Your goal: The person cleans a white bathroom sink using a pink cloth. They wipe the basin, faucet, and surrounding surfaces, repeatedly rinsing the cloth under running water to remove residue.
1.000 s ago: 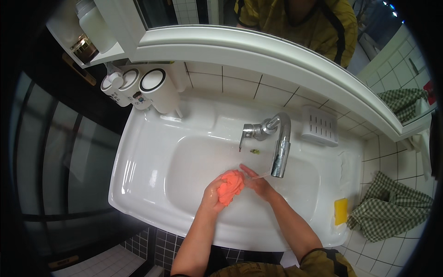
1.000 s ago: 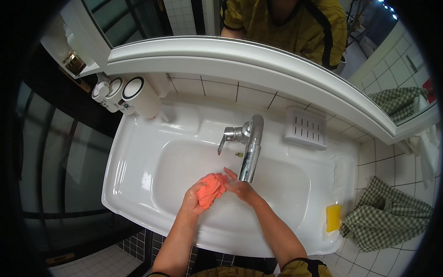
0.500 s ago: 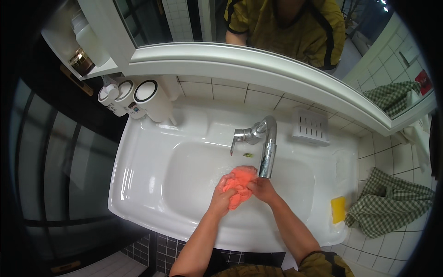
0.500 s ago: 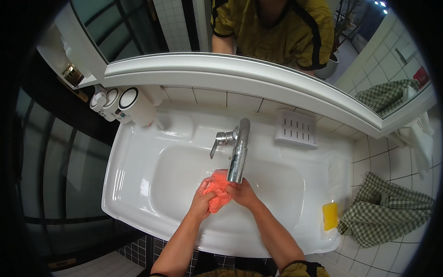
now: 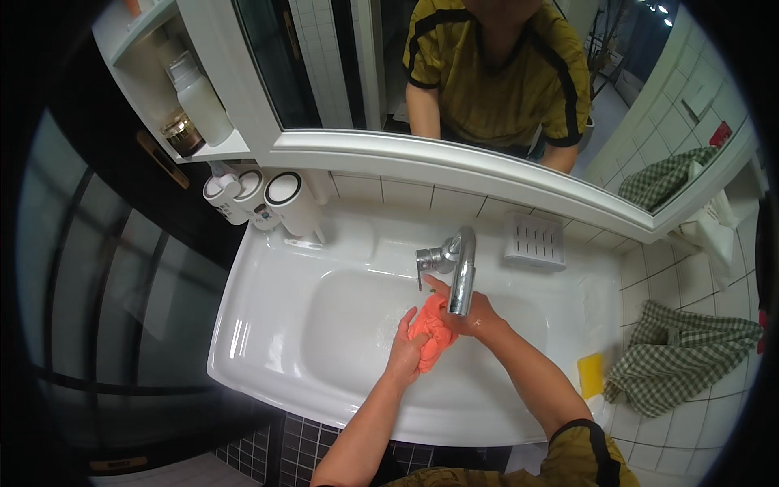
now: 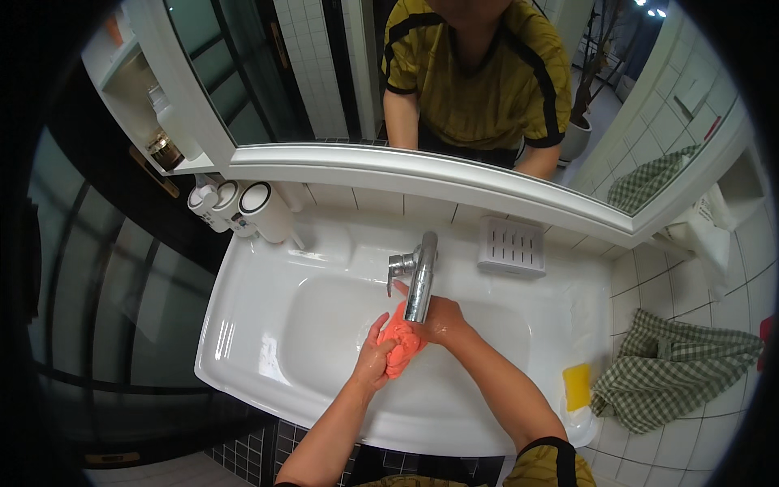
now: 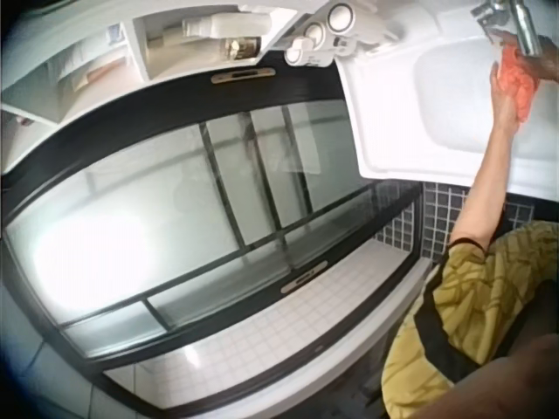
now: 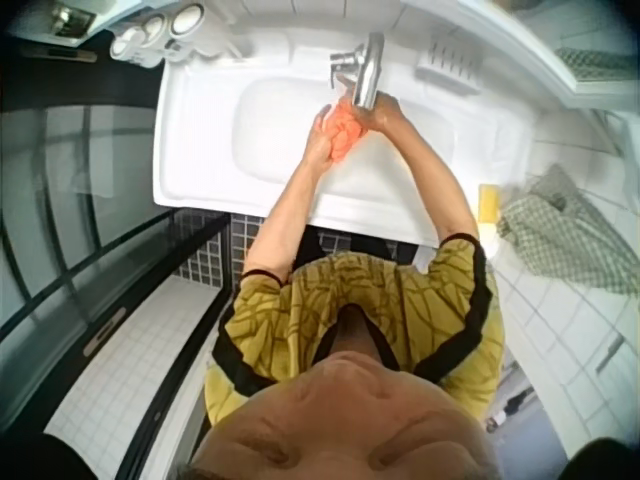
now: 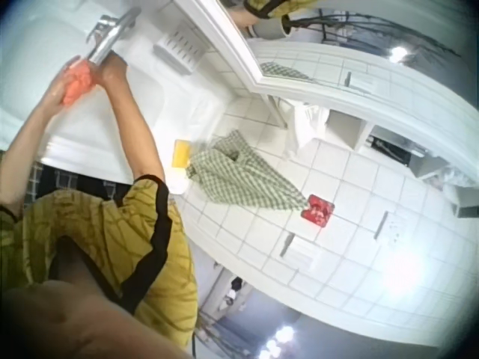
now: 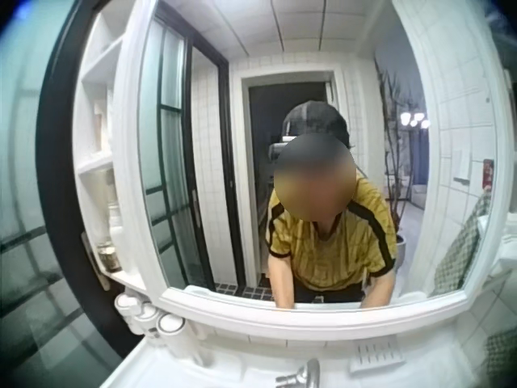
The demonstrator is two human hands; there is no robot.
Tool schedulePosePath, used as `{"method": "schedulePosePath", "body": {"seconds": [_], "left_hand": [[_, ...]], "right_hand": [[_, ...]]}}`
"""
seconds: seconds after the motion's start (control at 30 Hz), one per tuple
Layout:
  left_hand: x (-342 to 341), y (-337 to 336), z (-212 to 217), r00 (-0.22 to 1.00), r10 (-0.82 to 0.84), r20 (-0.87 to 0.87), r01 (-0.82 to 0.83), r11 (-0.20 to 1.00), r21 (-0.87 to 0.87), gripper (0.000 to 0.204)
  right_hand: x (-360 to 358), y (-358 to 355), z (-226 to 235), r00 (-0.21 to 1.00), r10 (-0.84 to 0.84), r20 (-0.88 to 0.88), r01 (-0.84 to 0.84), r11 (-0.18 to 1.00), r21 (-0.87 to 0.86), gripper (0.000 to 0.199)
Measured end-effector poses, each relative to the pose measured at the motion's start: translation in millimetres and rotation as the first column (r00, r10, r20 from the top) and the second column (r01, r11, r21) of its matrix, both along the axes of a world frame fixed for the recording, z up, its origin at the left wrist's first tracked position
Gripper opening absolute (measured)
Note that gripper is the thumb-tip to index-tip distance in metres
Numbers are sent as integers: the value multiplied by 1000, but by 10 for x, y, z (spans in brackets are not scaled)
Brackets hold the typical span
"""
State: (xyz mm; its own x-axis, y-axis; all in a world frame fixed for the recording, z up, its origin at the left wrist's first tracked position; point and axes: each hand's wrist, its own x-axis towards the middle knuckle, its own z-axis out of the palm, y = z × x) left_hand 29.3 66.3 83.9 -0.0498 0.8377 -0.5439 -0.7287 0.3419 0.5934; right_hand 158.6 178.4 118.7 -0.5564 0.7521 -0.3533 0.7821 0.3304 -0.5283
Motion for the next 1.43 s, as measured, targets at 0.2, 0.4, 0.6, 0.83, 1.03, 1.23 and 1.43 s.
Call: {"method": "schedulePosePath", "body": {"seconds": [0.2, 0.4, 0.6, 0.83, 1.03, 1.23, 1.43], "left_hand": [[110, -286, -287, 924, -349, 157, 364, 928, -82, 51], [259, -556, -258, 848, -438, 299, 462, 887, -10, 49], [343, -732, -230, 768, -237, 595, 265, 963, 42, 51], [83, -741, -469, 803, -572, 165, 585, 810, -35, 56], [85, -515, -345, 641, -618, -454, 690, 724, -11, 45], [48, -233, -36, 806, -189, -560, 318, 937, 142, 30], [244, -94, 149, 801, 35, -598, 473, 576, 667, 51]], "right_hand": [[529, -162, -150, 816, -546, -190, 415, 781, -466, 54], [569, -284, -43, 670, -713, -208, 450, 612, -650, 44], [585, -561, 13, 429, -846, -316, 431, 499, -752, 41], [684, -699, 207, 388, -860, -331, 328, 465, -822, 44], [544, -829, 737, 491, -741, -457, 391, 657, -645, 45], [204, -798, 783, 538, -435, -722, 319, 898, -304, 41], [684, -711, 634, 529, -625, -574, 370, 779, -507, 38]]}}
